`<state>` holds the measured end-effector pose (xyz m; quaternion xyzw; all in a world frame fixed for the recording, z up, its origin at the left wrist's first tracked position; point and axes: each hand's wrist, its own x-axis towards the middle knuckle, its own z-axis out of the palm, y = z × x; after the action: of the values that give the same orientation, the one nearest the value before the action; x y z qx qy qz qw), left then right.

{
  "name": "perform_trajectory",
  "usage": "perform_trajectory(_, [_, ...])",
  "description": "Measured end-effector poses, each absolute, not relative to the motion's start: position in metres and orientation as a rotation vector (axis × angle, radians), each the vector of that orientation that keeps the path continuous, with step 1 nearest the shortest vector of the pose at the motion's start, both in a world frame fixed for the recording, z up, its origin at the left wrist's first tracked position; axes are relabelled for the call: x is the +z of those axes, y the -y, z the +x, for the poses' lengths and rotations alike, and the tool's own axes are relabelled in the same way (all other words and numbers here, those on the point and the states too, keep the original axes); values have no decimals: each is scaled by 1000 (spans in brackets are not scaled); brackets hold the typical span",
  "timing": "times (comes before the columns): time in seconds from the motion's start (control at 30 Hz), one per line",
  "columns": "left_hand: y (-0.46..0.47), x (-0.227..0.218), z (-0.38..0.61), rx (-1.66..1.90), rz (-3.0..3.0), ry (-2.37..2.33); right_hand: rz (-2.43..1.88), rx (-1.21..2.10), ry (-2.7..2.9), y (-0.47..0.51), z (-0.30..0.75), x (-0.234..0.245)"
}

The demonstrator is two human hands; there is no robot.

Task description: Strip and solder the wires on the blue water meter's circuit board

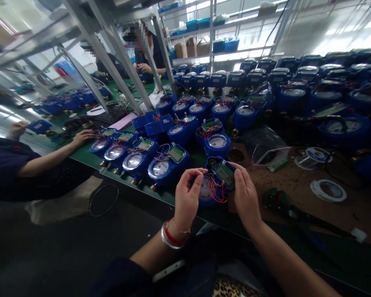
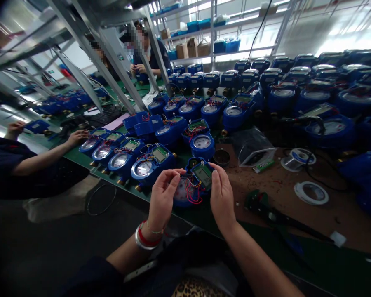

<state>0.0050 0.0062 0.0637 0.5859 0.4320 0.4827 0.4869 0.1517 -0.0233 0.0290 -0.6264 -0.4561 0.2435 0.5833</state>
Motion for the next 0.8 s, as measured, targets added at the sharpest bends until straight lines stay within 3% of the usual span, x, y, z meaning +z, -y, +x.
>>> perform_trajectory(0.53, [-30,74,-5,1150,1582,-1011,-1385,544,1260,9,184,30])
perform_trajectory(0.8, [-39,81,-4,1036,1589,-1045,-1873,239,1414,-37,247,-14])
